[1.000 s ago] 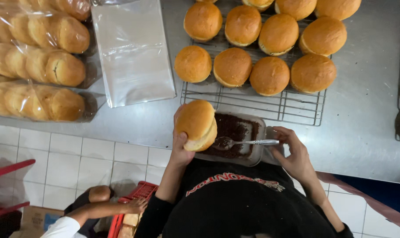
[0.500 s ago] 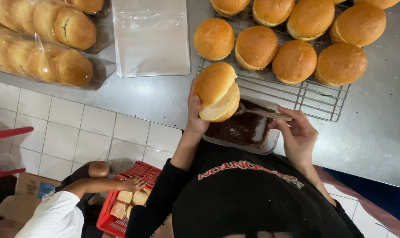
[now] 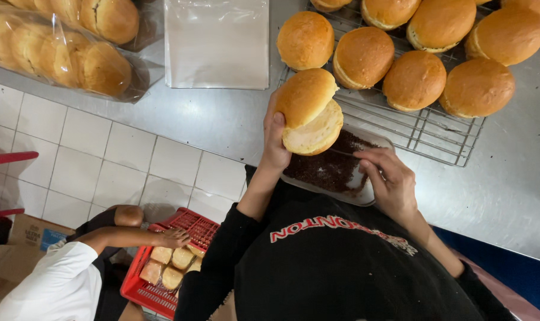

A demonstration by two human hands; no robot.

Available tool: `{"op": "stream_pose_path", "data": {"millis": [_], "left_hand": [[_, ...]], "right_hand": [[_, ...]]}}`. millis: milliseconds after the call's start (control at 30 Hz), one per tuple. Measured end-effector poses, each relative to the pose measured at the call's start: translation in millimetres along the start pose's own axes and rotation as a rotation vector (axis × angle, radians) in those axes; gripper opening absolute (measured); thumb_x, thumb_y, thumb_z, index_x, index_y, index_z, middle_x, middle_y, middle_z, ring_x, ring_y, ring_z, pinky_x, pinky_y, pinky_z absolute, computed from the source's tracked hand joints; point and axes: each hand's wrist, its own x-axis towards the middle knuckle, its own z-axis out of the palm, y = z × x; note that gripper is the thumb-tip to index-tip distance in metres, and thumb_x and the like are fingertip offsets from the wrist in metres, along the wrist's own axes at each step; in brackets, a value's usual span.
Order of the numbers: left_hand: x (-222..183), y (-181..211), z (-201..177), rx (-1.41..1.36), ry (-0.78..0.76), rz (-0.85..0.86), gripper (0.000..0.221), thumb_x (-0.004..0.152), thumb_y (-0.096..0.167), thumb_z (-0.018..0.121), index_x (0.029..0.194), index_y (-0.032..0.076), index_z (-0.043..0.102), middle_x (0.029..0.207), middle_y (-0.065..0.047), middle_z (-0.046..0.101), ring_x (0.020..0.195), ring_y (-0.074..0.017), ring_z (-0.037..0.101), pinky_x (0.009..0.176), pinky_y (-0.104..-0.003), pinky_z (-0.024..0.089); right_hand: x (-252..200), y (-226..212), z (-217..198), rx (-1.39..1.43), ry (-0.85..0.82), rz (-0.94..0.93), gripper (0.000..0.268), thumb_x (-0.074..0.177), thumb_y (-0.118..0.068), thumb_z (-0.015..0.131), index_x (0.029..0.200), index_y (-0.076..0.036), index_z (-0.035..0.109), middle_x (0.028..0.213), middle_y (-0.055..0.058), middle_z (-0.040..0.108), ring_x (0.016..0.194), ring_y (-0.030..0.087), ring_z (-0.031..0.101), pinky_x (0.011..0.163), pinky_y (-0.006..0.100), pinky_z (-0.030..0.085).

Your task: The person fills bread rolls with a dark topping using a spoon and then places multiple filled rolls into a plastic bag by hand.

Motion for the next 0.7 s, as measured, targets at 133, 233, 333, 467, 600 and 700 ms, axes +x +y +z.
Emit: {"op": "stream_pose_path", "data": {"millis": [133,233,333,467,600,700], "left_hand": [[1,-5,-2,-0.041,0.031,0.033,0.054,0.096,0.050,0.036,0.133,0.010,0.037,0.113,-0.003,0.050,0.111,-0.0096,0.046,0.101,-0.034,0.034],[0,-9,-5,-0.048,0.025,0.031,0.054,0.096,0.050,0.036,0.133,0.010,0.036,0.112,-0.003,0.050,0.110,-0.0092,0.046,0.101,-0.034,0.034],[-1,-8,-6,-0.062,0.007,0.015,0.055,0.097,0.049,0.038,0.135,0.011,0.035,0.114,-0.003,0.049,0.112,-0.0095,0.046,0.102,-0.035,0.033],[-3,1,-8,-0.091,0.005,0.034,0.053,0.098,0.044,0.035,0.136,0.008,0.034,0.117,-0.006,0.050,0.114,-0.0127,0.047,0.102,-0.037,0.035],[0,18,-16,-0.056,0.058,0.057,0.057,0.097,0.050,0.028,0.138,0.010,0.033,0.117,-0.008,0.050,0.112,-0.0158,0.050,0.101,-0.038,0.037],[2,18,-26,-0.108,0.153,0.082,0.057,0.096,0.052,0.035,0.133,0.009,0.038,0.122,-0.009,0.049,0.114,-0.0188,0.049,0.097,-0.039,0.042]], "right_hand": [[-19,4,-4,-0.040,-0.103,0.098,0.015,0.087,-0.012,0.061,0.098,-0.012,0.071,0.080,0.005,0.066,0.062,0.020,0.063,0.057,0.028,0.047],[-23,-3,-9,0.055,-0.175,0.207,0.014,0.085,-0.012,0.061,0.095,-0.008,0.070,0.072,0.009,0.066,0.054,0.018,0.063,0.053,0.027,0.048],[-22,-12,-7,0.311,-0.168,0.403,0.015,0.083,-0.006,0.061,0.095,0.000,0.068,0.057,0.009,0.061,0.050,0.012,0.057,0.051,0.025,0.049],[-11,3,3,0.557,-0.095,0.629,0.017,0.085,-0.001,0.056,0.099,0.007,0.064,0.061,0.016,0.059,0.052,0.018,0.063,0.054,0.031,0.056],[-6,18,-3,0.671,-0.025,0.625,0.018,0.086,0.001,0.056,0.098,0.013,0.061,0.068,0.020,0.059,0.055,0.020,0.062,0.052,0.034,0.057],[1,14,-21,0.650,-0.034,0.549,0.018,0.088,-0.004,0.054,0.098,0.010,0.061,0.063,0.016,0.056,0.055,0.019,0.057,0.053,0.031,0.055]]}}
